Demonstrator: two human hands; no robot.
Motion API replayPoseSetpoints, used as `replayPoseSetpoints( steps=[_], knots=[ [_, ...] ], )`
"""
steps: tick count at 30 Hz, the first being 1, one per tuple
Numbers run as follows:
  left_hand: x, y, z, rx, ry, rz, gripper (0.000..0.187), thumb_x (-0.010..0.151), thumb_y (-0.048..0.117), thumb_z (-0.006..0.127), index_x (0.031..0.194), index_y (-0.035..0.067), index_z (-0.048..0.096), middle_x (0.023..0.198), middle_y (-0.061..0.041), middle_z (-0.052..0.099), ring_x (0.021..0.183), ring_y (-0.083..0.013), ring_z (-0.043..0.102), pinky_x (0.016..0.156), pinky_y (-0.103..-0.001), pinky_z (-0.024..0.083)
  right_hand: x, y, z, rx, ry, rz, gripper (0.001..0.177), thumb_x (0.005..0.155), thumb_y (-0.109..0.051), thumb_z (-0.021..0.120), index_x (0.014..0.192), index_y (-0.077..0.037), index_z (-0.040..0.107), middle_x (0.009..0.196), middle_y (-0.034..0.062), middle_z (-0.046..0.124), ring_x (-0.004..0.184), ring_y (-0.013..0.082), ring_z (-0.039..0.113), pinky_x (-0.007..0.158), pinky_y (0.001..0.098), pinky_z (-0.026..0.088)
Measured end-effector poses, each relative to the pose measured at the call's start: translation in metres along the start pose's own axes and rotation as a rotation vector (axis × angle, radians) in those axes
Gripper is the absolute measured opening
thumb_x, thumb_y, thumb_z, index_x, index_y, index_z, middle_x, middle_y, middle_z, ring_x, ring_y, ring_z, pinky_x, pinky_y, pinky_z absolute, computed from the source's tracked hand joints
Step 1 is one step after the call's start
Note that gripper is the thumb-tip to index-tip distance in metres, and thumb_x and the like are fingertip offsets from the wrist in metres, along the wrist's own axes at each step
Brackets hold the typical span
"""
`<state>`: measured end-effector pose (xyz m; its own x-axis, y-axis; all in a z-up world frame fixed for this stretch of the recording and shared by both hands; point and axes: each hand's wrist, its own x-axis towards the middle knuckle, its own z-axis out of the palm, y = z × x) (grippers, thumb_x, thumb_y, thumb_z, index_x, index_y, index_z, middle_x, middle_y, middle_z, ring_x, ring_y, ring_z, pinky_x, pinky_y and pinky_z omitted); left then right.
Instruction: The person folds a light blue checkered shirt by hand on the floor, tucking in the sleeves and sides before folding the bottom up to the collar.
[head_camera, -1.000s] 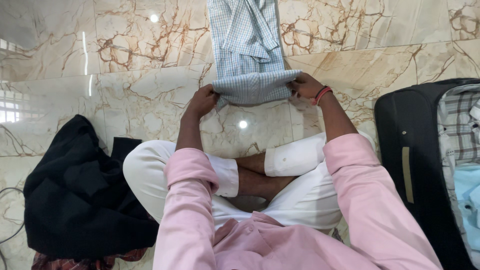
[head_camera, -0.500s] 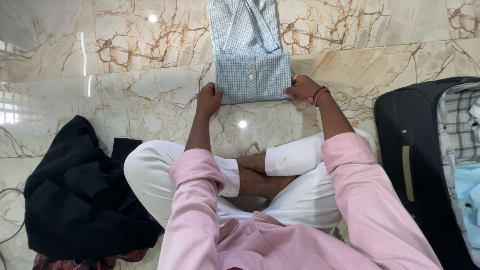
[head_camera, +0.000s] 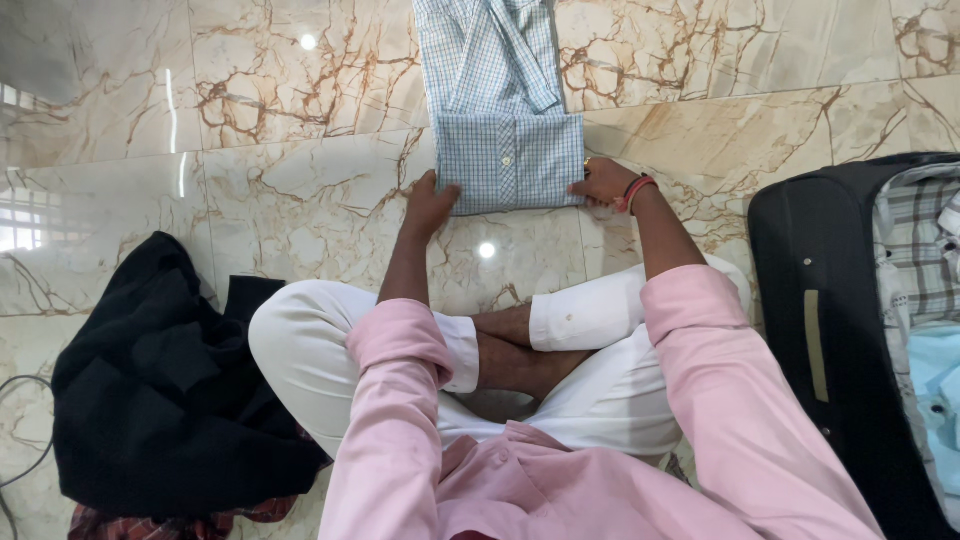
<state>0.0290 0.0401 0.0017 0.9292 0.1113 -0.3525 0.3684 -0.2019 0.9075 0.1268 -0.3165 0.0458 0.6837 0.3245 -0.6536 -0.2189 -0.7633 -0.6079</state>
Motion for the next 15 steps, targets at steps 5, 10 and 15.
replayPoseSetpoints(
  steps=[5,10,15],
  knots=[
    [0.007,-0.004,0.006,-0.151,0.028,0.137,0.033,0.097,0.016,0.058,0.121,-0.005,0.067,0.109,-0.011,0.074,0.100,-0.0201,0.067,0.092,-0.037,0.052,0.014,0.018,0.004,0.098,-0.024,-0.113,0.022,0.092,-0.022,0.074,0.103,-0.004,0.068,0.079,-0.0001,0.067,0.060,0.0087,0.059,0.054,0.0286,0.051],
    [0.014,0.006,0.008,-0.654,-0.054,0.075,0.038,0.095,0.012,0.050,0.127,-0.003,0.065,0.117,-0.009,0.072,0.106,-0.0178,0.065,0.097,-0.033,0.049,0.019,0.021,-0.002,0.212,-0.027,-0.248,0.020,0.095,-0.022,0.073,0.103,-0.005,0.067,0.080,-0.0028,0.066,0.062,0.0068,0.059,0.056,0.0267,0.051],
    [0.006,-0.009,0.004,-0.053,0.037,-0.058,0.036,0.090,0.014,0.059,0.119,-0.007,0.066,0.109,-0.017,0.073,0.099,-0.0229,0.065,0.089,-0.037,0.051,0.001,0.003,0.005,0.052,0.002,-0.013,0.023,0.094,-0.025,0.072,0.103,-0.004,0.065,0.075,0.0038,0.066,0.060,0.0125,0.060,0.054,0.0311,0.051]
  ],
)
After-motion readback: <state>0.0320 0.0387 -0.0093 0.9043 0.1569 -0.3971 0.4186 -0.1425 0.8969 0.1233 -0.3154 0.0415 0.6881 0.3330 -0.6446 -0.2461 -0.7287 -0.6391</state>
